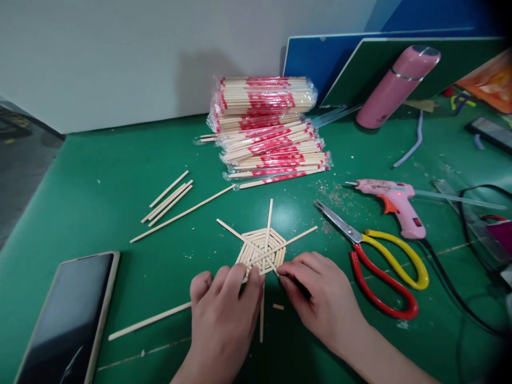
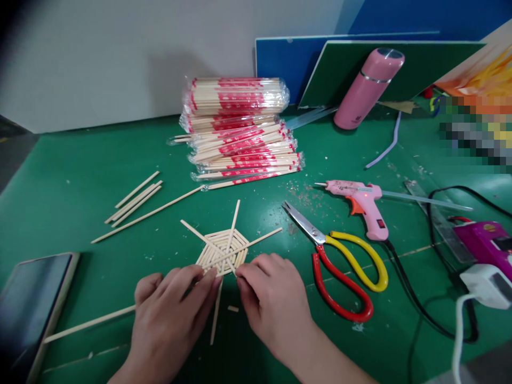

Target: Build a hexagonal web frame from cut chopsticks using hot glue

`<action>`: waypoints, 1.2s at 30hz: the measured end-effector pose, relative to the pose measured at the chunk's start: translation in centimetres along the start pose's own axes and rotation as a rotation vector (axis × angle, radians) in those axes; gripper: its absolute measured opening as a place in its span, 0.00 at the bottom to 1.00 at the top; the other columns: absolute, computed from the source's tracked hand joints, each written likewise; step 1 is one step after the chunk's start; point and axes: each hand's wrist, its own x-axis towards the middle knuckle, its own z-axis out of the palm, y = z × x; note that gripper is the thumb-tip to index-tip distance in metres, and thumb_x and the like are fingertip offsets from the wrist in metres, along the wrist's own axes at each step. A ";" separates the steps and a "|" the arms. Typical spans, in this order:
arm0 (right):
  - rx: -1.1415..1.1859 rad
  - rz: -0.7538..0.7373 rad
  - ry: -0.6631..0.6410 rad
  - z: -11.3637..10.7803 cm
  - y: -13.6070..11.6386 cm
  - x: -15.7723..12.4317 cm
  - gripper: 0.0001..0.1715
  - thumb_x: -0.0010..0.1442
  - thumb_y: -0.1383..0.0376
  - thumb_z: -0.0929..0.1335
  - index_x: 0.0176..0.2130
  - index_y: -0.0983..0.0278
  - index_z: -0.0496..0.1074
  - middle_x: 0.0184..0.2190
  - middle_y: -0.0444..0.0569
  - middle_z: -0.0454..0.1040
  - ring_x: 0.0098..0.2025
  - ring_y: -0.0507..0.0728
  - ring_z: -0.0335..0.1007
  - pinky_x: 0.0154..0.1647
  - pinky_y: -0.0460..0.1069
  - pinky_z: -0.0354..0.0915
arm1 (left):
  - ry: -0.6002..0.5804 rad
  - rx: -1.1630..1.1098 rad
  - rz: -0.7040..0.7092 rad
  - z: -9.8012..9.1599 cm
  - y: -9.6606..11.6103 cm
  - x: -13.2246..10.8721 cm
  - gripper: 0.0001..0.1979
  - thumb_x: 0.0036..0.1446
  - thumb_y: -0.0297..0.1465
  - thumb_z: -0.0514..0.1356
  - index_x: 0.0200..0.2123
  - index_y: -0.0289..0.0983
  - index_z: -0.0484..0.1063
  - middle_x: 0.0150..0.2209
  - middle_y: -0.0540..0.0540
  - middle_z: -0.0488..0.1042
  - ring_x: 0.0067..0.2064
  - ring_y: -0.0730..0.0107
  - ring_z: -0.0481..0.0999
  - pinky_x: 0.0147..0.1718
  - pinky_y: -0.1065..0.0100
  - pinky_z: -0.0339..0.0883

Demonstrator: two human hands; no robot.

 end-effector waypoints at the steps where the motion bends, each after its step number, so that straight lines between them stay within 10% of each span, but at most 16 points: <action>1: 0.001 0.002 -0.001 0.0 0.0 0.0 0.08 0.57 0.67 0.61 0.35 0.60 0.68 0.30 0.46 0.68 0.32 0.54 0.60 0.32 0.49 0.55 | -0.004 0.001 -0.001 0.0 0.0 0.0 0.11 0.57 0.29 0.49 0.31 0.39 0.72 0.27 0.49 0.72 0.28 0.67 0.70 0.31 0.62 0.51; 23: 0.164 -0.011 0.152 -1.0 -0.1 -0.4 0.11 0.57 0.69 0.61 0.41 0.60 0.65 0.33 0.46 0.68 0.35 0.53 0.63 0.35 0.48 0.60 | -0.069 -0.047 -0.049 -0.2 -0.3 -0.4 0.07 0.55 0.29 0.52 0.29 0.41 0.70 0.26 0.51 0.72 0.29 0.67 0.69 0.32 0.62 0.49; 28: -0.054 0.144 0.468 -4.6 3.5 -1.9 0.13 0.55 0.64 0.63 0.42 0.61 0.64 0.31 0.46 0.67 0.33 0.54 0.65 0.35 0.48 0.62 | 0.110 -0.091 -0.004 -0.4 -1.3 -1.0 0.06 0.54 0.29 0.54 0.29 0.39 0.71 0.27 0.51 0.73 0.28 0.70 0.68 0.31 0.64 0.49; 36: -0.351 0.308 0.337 -5.9 10.7 -5.1 0.15 0.55 0.59 0.58 0.39 0.62 0.66 0.39 0.51 0.69 0.37 0.57 0.68 0.36 0.51 0.65 | 0.333 -0.192 -0.043 -2.3 -0.5 -1.1 0.08 0.55 0.27 0.53 0.28 0.39 0.72 0.24 0.51 0.72 0.27 0.73 0.67 0.33 0.65 0.50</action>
